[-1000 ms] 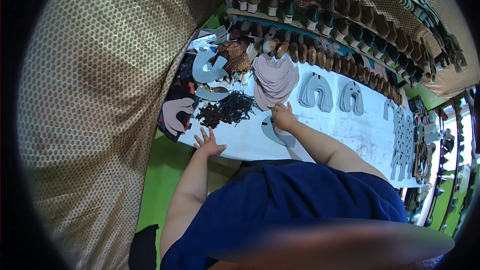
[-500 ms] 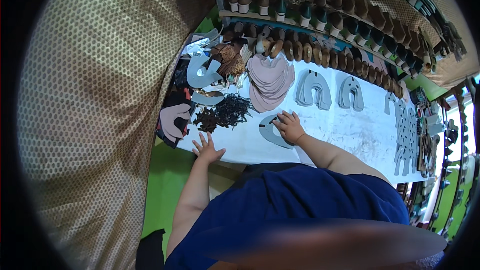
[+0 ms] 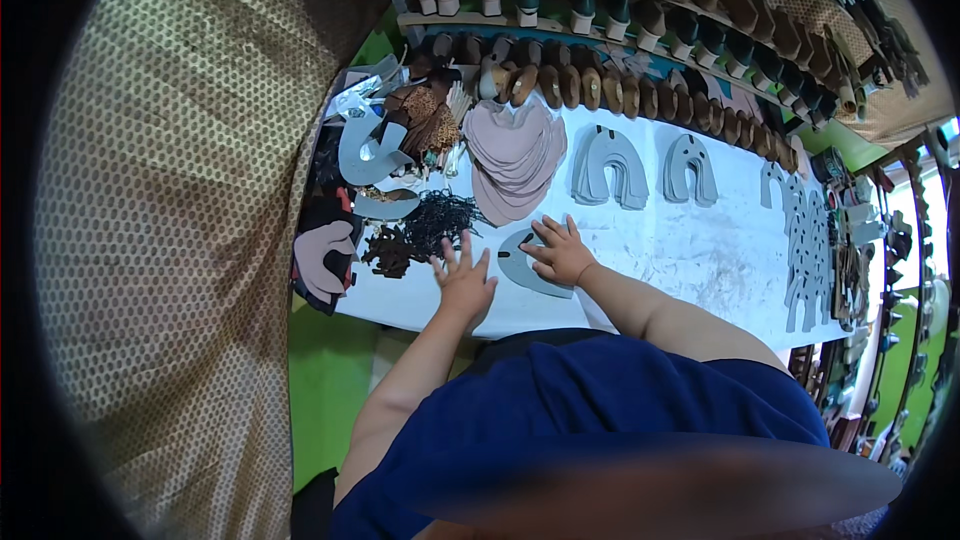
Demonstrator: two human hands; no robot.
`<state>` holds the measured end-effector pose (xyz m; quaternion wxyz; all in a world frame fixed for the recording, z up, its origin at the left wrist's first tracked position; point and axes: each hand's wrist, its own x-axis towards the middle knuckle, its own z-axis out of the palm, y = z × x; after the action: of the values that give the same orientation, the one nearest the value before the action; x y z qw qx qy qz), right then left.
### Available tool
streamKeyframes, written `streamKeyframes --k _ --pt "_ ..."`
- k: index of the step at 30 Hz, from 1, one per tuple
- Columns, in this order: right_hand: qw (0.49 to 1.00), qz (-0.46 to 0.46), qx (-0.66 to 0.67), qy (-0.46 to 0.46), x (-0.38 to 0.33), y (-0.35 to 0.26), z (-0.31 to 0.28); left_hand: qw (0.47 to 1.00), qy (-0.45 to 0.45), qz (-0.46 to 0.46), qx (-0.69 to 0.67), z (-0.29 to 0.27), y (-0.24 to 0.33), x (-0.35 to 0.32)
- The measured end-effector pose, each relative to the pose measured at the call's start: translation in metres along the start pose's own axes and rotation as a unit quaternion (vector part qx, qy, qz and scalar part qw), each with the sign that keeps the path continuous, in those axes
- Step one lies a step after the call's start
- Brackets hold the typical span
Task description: The person matches and arranges shoe components on a workbench.
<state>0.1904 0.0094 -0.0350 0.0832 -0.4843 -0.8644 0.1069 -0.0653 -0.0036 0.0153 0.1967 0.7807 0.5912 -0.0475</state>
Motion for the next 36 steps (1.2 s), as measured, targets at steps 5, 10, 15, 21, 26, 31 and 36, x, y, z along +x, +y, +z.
streamKeyframes --k 5,10,15,21,26,31,36 --pt "1.0 0.017 0.002 -0.016 -0.001 -0.001 -0.003 0.995 0.079 -0.058 -0.024 0.005 0.034 0.028" --pt "1.0 0.022 0.006 -0.021 0.0 0.001 -0.003 0.994 0.033 -0.082 -0.057 -0.005 0.042 0.039" --pt "1.0 0.013 -0.002 -0.016 0.001 0.003 0.001 0.99 0.048 -0.092 -0.09 0.01 0.039 0.05" --pt "0.999 -0.034 -0.017 0.004 0.003 0.009 0.007 0.984 0.076 -0.102 -0.127 0.01 0.046 0.063" --pt "0.999 -0.047 -0.025 -0.012 0.007 0.009 0.005 0.989 0.09 -0.034 -0.11 0.01 0.048 0.067" --pt "0.999 -0.035 -0.017 -0.021 0.009 0.009 0.002 0.99 0.07 -0.028 -0.123 0.009 0.053 0.071" --pt "0.999 -0.037 0.022 0.002 0.009 0.014 0.004 0.984 0.096 -0.019 -0.152 0.022 0.041 0.06"
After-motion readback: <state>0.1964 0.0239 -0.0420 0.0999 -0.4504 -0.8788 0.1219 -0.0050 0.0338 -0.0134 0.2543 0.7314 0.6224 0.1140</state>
